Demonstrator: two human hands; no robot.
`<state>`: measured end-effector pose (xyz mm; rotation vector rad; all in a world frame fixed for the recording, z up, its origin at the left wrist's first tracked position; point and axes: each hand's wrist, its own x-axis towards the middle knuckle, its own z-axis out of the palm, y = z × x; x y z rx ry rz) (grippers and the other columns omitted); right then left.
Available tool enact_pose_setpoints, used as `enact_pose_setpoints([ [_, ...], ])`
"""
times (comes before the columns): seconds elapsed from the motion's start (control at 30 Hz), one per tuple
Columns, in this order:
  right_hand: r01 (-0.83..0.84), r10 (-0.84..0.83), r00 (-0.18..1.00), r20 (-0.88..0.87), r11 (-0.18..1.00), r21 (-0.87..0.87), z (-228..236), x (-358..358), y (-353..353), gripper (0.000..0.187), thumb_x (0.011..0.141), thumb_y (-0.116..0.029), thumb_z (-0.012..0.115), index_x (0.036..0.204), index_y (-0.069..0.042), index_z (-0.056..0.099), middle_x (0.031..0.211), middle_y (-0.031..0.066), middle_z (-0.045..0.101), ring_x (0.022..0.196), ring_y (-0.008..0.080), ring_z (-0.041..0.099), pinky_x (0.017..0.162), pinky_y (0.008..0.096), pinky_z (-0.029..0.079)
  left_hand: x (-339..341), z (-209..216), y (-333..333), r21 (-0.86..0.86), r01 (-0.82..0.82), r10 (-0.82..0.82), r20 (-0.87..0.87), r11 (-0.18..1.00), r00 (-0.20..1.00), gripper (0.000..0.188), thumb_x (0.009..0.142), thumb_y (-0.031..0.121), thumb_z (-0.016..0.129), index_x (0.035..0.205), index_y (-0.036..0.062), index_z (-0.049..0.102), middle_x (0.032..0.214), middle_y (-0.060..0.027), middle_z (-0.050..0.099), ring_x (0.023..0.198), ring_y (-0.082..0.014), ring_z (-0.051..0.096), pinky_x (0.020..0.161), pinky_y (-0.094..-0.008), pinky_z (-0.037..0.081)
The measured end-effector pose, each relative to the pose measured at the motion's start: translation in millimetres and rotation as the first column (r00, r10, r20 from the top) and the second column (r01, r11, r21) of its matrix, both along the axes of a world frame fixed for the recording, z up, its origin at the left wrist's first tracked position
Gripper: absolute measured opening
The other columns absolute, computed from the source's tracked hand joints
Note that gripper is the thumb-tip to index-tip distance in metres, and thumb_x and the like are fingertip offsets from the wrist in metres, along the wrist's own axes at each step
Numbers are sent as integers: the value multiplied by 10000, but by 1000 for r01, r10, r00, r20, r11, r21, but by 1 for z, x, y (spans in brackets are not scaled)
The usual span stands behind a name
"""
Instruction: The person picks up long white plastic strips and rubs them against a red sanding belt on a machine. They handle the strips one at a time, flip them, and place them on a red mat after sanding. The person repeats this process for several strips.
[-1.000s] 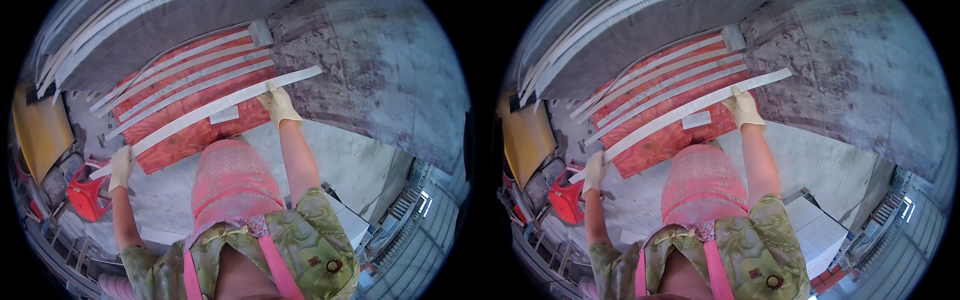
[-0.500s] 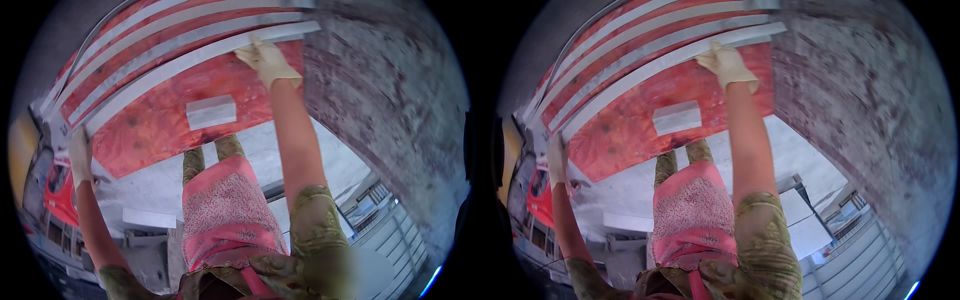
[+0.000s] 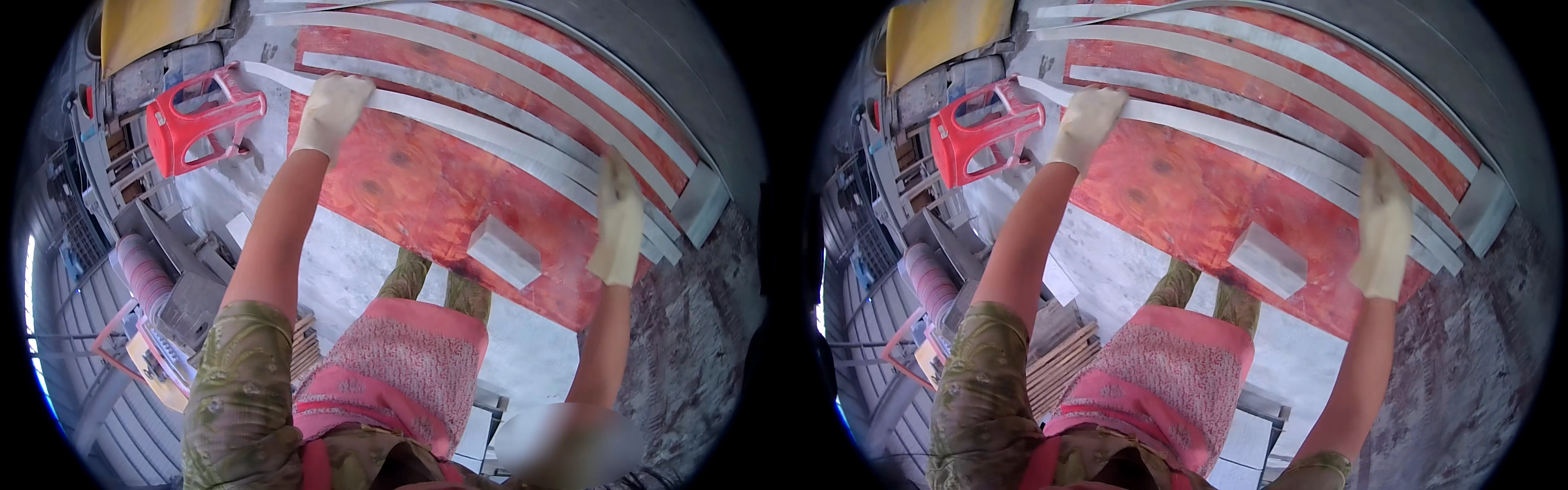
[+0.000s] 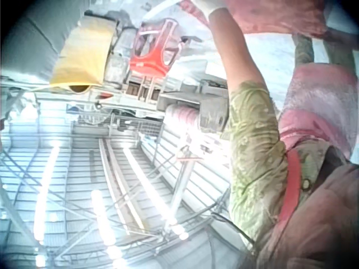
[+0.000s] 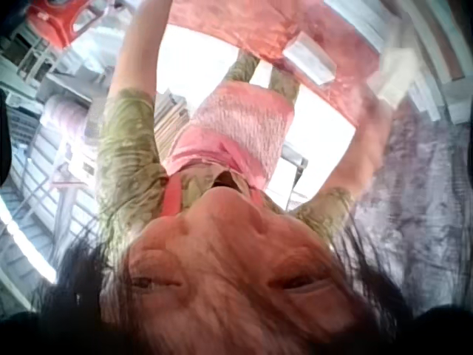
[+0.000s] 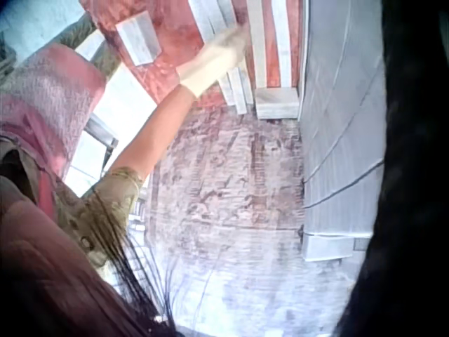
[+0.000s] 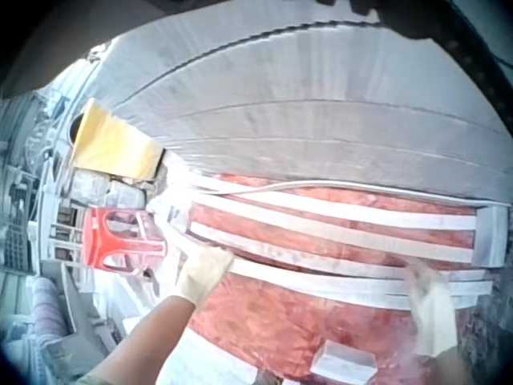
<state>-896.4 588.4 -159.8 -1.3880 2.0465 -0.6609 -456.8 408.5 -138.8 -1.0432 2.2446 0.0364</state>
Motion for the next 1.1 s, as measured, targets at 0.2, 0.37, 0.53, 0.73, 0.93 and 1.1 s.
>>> enact_pose_setpoints([
  [0.2,-329,433,744,-508,900,285,-47,55,-56,367,996,-243,529,1298,-73,651,1093,84,748,1022,341,684,879,480,552,-33,12,-20,9,4,-6,166,1000,986,992,343,130,937,1256,20,567,1195,-126,685,1205,-282,638,1128,-347,448],
  [0.37,-391,533,624,-572,846,362,-66,67,-67,295,931,-186,612,1195,-66,665,992,122,753,906,307,724,780,440,592,-30,-16,-8,-128,-83,87,28,988,996,902,623,97,853,1429,-15,461,1324,-192,620,1292,-319,576,1122,-388,442],
  [0.53,-418,617,544,-568,787,455,-59,81,-73,238,873,-106,638,1098,-29,658,837,140,744,814,304,738,751,417,594,-7,-38,25,-185,-268,162,-446,945,880,693,827,28,731,1458,-25,449,1339,-219,605,1270,-379,566,1088,-442,453],
  [0.73,-508,694,562,-450,719,475,-72,70,-76,117,870,-125,636,935,-73,719,844,136,741,850,319,731,758,442,584,-3,-30,71,-16,-361,271,-631,932,727,593,880,6,712,1433,-16,499,1341,-239,609,1234,-419,582,1024,-461,497],
  [0.93,-522,571,718,-398,820,236,-56,46,-71,134,903,-188,642,885,-74,711,881,130,711,902,345,682,779,482,541,-6,-28,99,166,-420,416,-664,892,621,462,919,24,679,1369,-9,578,1299,-223,647,1200,-405,617,1001,-447,516],
  [1.1,-402,337,899,-280,889,-219,-25,22,-70,174,925,-209,591,862,-78,685,878,132,693,869,363,671,728,503,540,-9,-30,102,250,-459,497,-661,852,563,446,932,43,675,1367,-9,588,1275,-225,667,1195,-401,628,1022,-441,514],
])
